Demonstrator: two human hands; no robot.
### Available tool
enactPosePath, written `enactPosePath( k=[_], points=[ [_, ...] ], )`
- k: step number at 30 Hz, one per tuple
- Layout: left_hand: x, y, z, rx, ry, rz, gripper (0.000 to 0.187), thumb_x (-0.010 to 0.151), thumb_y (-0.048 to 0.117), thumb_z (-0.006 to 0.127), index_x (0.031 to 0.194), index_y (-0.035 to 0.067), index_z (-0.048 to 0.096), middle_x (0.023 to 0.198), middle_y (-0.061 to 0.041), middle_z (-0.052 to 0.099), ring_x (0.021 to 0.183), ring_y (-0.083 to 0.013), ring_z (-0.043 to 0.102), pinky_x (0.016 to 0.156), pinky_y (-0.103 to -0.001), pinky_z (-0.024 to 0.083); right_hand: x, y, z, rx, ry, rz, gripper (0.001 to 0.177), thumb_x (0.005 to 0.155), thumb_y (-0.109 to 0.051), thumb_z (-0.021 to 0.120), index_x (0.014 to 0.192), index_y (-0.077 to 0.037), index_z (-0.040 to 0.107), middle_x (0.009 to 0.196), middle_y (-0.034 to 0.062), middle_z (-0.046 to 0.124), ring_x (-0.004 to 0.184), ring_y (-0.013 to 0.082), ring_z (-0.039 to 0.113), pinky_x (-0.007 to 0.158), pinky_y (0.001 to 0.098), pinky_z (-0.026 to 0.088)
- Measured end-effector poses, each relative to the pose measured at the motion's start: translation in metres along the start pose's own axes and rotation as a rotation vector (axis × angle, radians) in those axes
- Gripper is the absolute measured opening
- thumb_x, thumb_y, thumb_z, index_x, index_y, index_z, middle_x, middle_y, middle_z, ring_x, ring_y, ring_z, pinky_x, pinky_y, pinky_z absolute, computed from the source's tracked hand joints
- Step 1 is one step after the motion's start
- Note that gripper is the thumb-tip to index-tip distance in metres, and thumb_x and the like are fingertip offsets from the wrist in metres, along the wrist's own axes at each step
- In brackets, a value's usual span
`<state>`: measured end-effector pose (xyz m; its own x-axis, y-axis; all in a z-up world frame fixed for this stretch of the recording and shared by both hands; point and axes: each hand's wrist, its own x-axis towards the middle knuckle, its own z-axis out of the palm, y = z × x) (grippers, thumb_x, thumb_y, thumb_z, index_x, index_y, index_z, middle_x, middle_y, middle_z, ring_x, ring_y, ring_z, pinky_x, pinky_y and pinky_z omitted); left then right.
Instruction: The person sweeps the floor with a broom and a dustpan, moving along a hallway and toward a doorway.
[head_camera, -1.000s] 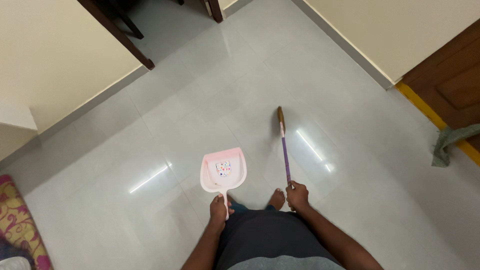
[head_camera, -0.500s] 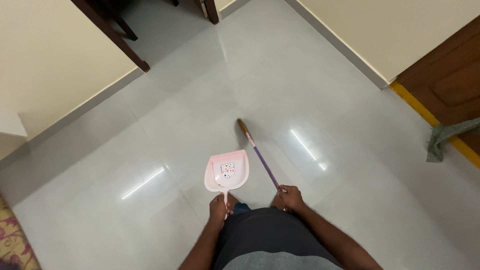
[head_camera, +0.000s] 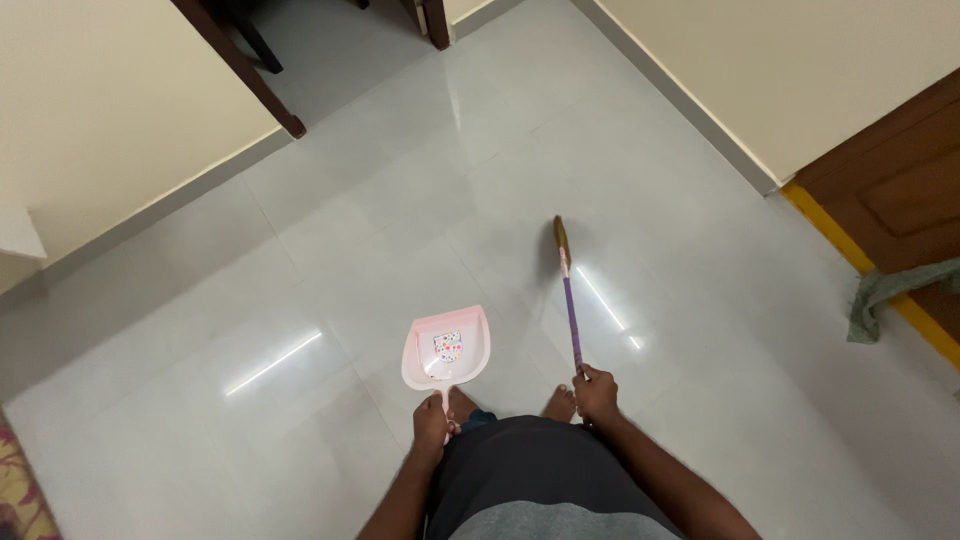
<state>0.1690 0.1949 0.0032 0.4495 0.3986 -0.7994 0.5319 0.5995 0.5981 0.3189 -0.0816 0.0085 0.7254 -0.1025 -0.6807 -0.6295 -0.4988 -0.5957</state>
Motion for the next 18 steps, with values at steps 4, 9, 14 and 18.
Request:
enactPosePath(
  k=[4, 9, 14, 18],
  points=[
    [0.004, -0.001, 0.000, 0.000, -0.003, -0.008, 0.037, 0.105, 0.033, 0.047, 0.095, 0.000, 0.060, 0.067, -0.009, 0.054, 0.044, -0.0174, 0.046, 0.043, -0.036, 0.046, -0.002, -0.002, -0.001, -0.020, -0.064, -0.050, 0.053, 0.093, -0.007, 0.061, 0.145, -0.004, 0.055, 0.067, 0.0123, 0.070, 0.046, 0.0151, 0.060, 0.042, 0.0322, 0.050],
    [0.001, 0.002, 0.005, 0.005, -0.032, 0.017, 0.038, 0.105, 0.035, 0.048, 0.099, 0.001, 0.064, 0.068, -0.007, 0.055, 0.047, -0.0144, 0.046, 0.045, -0.033, 0.049, -0.010, -0.006, 0.004, -0.024, -0.224, -0.050, 0.048, 0.096, -0.009, 0.063, 0.143, -0.002, 0.058, 0.061, 0.0129, 0.062, 0.041, 0.0148, 0.046, 0.038, 0.0326, 0.038],
    [0.002, 0.003, 0.005, 0.033, -0.002, 0.005, 0.038, 0.104, 0.034, 0.048, 0.100, 0.001, 0.064, 0.067, -0.008, 0.055, 0.045, -0.0158, 0.046, 0.044, -0.034, 0.048, -0.010, -0.001, 0.009, -0.038, -0.314, -0.053, 0.045, 0.097, -0.006, 0.062, 0.141, 0.001, 0.060, 0.062, 0.0106, 0.061, 0.042, 0.0136, 0.047, 0.037, 0.0323, 0.039],
    [0.000, 0.004, 0.001, -0.036, 0.004, -0.019, 0.035, 0.103, 0.033, 0.048, 0.098, 0.002, 0.064, 0.067, -0.008, 0.055, 0.044, -0.0162, 0.045, 0.044, -0.035, 0.047, -0.006, -0.003, 0.015, -0.064, -0.288, 0.004, 0.044, 0.097, -0.008, 0.064, 0.140, 0.002, 0.061, 0.066, 0.0103, 0.067, 0.044, 0.0133, 0.048, 0.038, 0.0327, 0.040]
  ],
)
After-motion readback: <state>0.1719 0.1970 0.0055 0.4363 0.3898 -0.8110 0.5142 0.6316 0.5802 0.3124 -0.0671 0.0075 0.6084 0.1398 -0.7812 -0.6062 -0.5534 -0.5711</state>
